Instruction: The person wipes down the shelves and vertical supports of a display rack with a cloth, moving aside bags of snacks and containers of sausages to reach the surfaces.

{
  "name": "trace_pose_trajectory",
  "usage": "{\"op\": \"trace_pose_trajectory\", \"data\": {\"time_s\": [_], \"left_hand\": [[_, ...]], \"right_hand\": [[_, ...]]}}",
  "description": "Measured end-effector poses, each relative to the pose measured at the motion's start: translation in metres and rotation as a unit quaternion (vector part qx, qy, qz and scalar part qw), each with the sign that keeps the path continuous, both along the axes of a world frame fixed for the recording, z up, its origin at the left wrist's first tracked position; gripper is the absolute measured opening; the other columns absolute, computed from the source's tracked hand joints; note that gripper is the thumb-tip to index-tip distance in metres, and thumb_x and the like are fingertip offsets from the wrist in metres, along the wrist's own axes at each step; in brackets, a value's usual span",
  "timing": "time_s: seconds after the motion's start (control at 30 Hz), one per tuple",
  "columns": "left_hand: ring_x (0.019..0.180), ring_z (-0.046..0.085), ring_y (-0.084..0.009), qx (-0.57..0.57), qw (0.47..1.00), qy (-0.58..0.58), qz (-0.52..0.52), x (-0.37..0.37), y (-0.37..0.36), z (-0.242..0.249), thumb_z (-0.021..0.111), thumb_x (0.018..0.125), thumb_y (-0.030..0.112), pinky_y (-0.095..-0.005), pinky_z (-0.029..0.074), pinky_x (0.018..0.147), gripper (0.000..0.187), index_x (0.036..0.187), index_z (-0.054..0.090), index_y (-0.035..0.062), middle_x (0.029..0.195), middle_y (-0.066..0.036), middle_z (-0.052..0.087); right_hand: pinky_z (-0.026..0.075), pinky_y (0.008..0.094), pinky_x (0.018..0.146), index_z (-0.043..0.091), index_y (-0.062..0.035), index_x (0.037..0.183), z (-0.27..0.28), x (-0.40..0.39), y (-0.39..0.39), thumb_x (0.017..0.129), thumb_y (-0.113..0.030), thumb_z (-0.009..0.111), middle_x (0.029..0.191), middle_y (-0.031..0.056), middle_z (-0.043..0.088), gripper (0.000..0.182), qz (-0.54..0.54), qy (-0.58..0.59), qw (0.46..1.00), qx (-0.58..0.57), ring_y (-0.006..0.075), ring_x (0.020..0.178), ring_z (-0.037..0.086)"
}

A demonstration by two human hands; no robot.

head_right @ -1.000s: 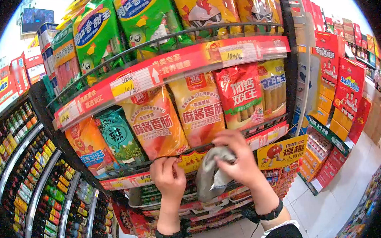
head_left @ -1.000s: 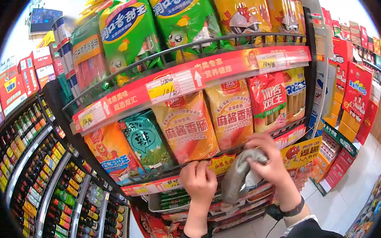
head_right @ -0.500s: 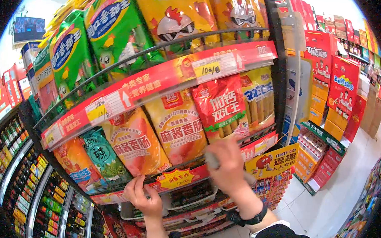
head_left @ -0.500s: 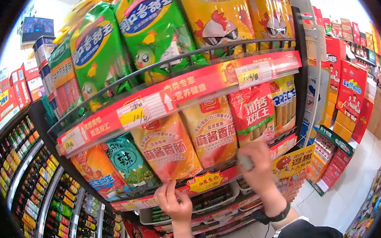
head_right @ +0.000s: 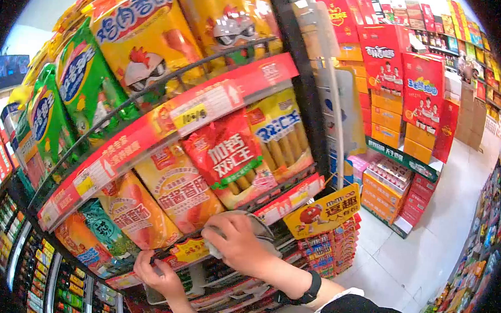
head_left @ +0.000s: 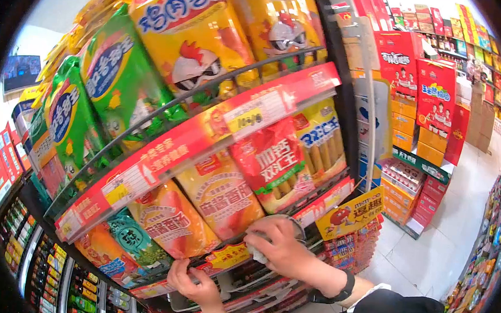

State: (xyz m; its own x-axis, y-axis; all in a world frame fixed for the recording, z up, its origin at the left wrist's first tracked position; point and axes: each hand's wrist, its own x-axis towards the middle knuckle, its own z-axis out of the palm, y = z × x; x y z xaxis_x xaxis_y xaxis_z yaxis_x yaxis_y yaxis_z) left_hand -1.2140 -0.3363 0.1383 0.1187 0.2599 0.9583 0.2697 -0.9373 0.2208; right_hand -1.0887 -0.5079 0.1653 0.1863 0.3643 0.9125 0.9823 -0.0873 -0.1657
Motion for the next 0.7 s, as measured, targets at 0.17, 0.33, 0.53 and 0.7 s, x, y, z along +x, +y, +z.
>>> {"op": "trace_pose_trajectory", "data": {"time_s": [0.17,0.33,0.53,0.7], "left_hand": [[0.096,0.050,-0.0318,-0.005,0.999,-0.039,0.005,0.006,0.000,-0.005,0.047,0.073,-0.008,-0.0432,0.037,0.087,0.025,0.096,0.054,-0.0010,0.099,-0.015,0.055],[0.094,0.049,-0.0320,-0.013,0.999,-0.037,-0.004,0.003,0.003,-0.005,0.046,0.073,-0.008,-0.0433,0.037,0.083,0.023,0.093,0.055,-0.0003,0.096,-0.015,0.055],[0.091,0.050,-0.0321,-0.023,0.998,-0.051,-0.014,0.004,0.005,-0.005,0.045,0.071,-0.009,-0.0430,0.038,0.083,0.022,0.090,0.054,0.0004,0.095,-0.015,0.056],[0.089,0.051,-0.0316,-0.014,0.998,-0.057,-0.032,0.003,0.011,-0.007,0.046,0.068,-0.009,-0.0421,0.038,0.081,0.019,0.083,0.052,0.0016,0.092,-0.014,0.056]], "right_hand": [[0.042,0.0402,0.083,0.058,-0.0055,0.093,0.008,0.014,-0.041,0.056,0.002,0.064,0.098,0.0118,0.054,0.038,0.021,0.114,0.988,0.106,0.0320,0.094,0.051],[0.043,0.0379,0.085,0.058,-0.0035,0.091,0.010,0.063,-0.084,0.057,0.007,0.059,0.093,0.0144,0.054,0.035,-0.158,0.167,0.946,0.227,0.0329,0.093,0.053],[0.043,0.0357,0.083,0.058,-0.0038,0.092,0.001,0.102,-0.098,0.061,0.010,0.060,0.093,0.0132,0.055,0.033,-0.190,0.247,0.918,0.245,0.0320,0.093,0.055],[0.045,0.0368,0.080,0.057,-0.0047,0.092,0.002,0.081,-0.079,0.061,0.008,0.061,0.093,0.0128,0.053,0.033,-0.213,0.218,0.930,0.206,0.0328,0.091,0.055]]}}
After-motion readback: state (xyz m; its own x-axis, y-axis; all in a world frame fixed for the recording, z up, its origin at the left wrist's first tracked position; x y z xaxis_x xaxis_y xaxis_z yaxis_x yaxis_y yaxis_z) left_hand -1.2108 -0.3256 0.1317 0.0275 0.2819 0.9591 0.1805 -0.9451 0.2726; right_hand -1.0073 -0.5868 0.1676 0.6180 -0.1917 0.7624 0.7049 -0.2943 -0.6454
